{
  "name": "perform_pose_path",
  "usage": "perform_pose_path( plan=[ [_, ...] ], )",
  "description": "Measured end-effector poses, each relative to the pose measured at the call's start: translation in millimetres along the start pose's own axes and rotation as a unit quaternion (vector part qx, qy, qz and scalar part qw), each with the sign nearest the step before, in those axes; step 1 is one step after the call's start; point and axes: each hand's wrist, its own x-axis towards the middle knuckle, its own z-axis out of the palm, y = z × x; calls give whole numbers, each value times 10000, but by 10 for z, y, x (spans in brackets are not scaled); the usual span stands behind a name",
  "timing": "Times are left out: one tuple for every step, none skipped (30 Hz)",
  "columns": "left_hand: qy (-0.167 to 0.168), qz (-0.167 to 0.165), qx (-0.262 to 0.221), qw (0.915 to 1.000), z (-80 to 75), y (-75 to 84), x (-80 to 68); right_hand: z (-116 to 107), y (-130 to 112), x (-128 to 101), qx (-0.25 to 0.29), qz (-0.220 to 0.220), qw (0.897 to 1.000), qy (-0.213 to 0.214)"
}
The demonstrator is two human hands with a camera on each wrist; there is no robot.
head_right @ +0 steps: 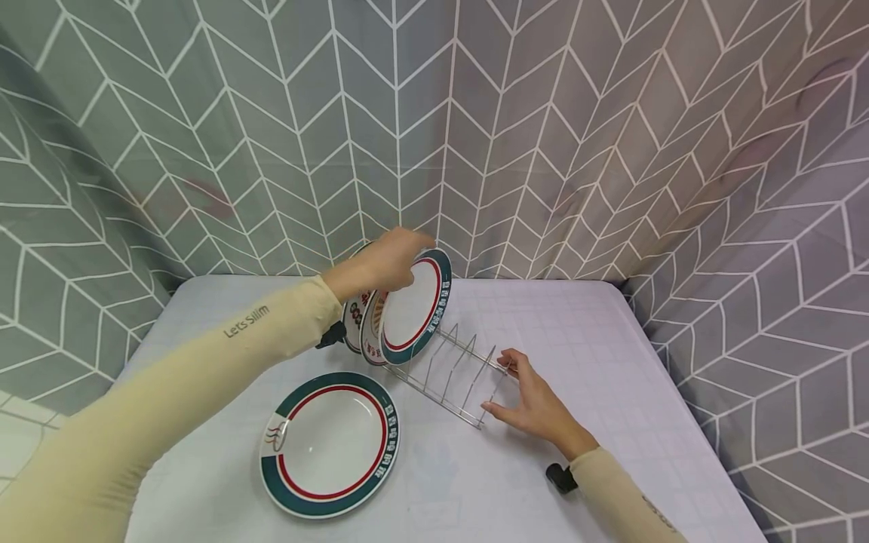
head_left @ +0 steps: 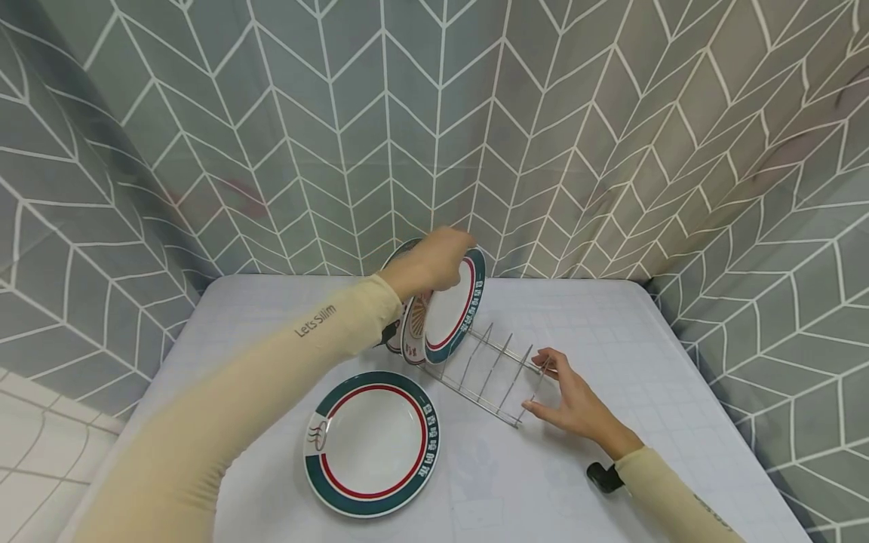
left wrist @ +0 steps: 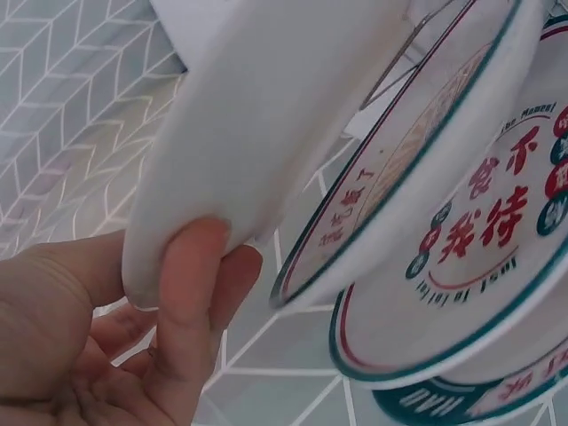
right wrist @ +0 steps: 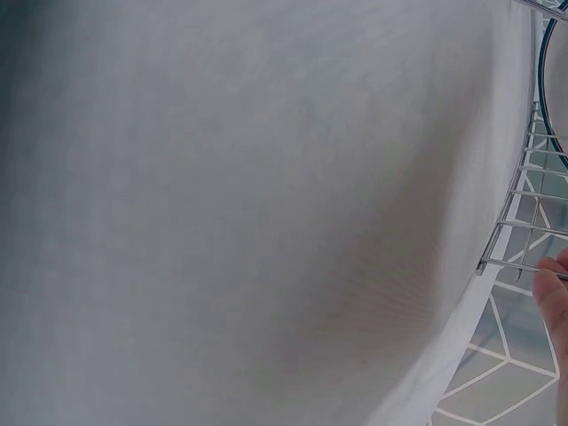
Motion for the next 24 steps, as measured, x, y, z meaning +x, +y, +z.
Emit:
perform_pose_path(
  plan=[
    [-18,11,39,10000,24,13,7,1,3,-3,7,1,10000,-3],
    [-24,21,97,9999,47,23,14,2,5,-5,19,6,10000,-3],
    [-19,16,132,9999,69,29,20,3,7,-7,30,7,10000,-11],
    [-18,-15,132,9999,91,31,23,4,9,-7,38,10,10000,-12],
    [-25,-46,110,9999,111,29,25,4,10,-7,42,9,10000,-12],
    [-45,-73,88,9999,129,28,25,4,11,-7,38,13,10000,-14],
    [-50,-74,98,9999,147,25,25,2,12,-7,29,16,10000,-16],
    [-56,-60,97,9999,162,21,25,1,12,-6,31,22,10000,-16],
    [-87,-61,86,9999,175,18,24,0,13,-6,26,30,10000,-20],
    [-123,-72,68,9999,185,9,18,-1,10,-2,26,38,10000,-22],
    [-151,-78,63,9998,195,0,14,-1,7,2,28,41,10000,-28],
    [-183,-104,49,9998,202,-6,9,-1,5,4,29,46,10000,-34],
    [-205,-135,18,9997,206,-12,4,-2,3,6,20,52,10000,-44],
    [-219,-153,2,9996,209,-16,1,-2,2,7,13,49,10000,-49],
    [-227,-176,-35,9996,212,-20,-2,-3,1,7,13,56,10000,-54],
    [-211,-175,-62,9996,215,-22,-4,-4,0,5,16,58,10000,-49],
    [-200,-169,-112,9996,217,-24,-6,-5,0,3,18,68,10000,-48],
    [-194,-164,-147,9996,217,-25,-10,-6,0,0,11,77,10000,-46],
    [-189,-159,-192,9995,220,-27,-13,-6,0,-3,0,91,9999,-49],
    [-178,-152,-212,9995,223,-31,-15,-7,-1,-6,3,100,9999,-48],
    [-175,-154,-245,9994,225,-34,-20,-7,-2,-8,6,114,9999,-51],
    [-173,-161,-262,9994,227,-36,-24,-6,-2,-8,5,115,9999,-51],
    [-182,-181,-277,9993,233,-40,-30,-6,-4,-8,3,122,9999,-58],
    [-185,-192,-261,9993,237,-44,-34,-5,-5,-7,-4,121,9999,-60]
  ],
)
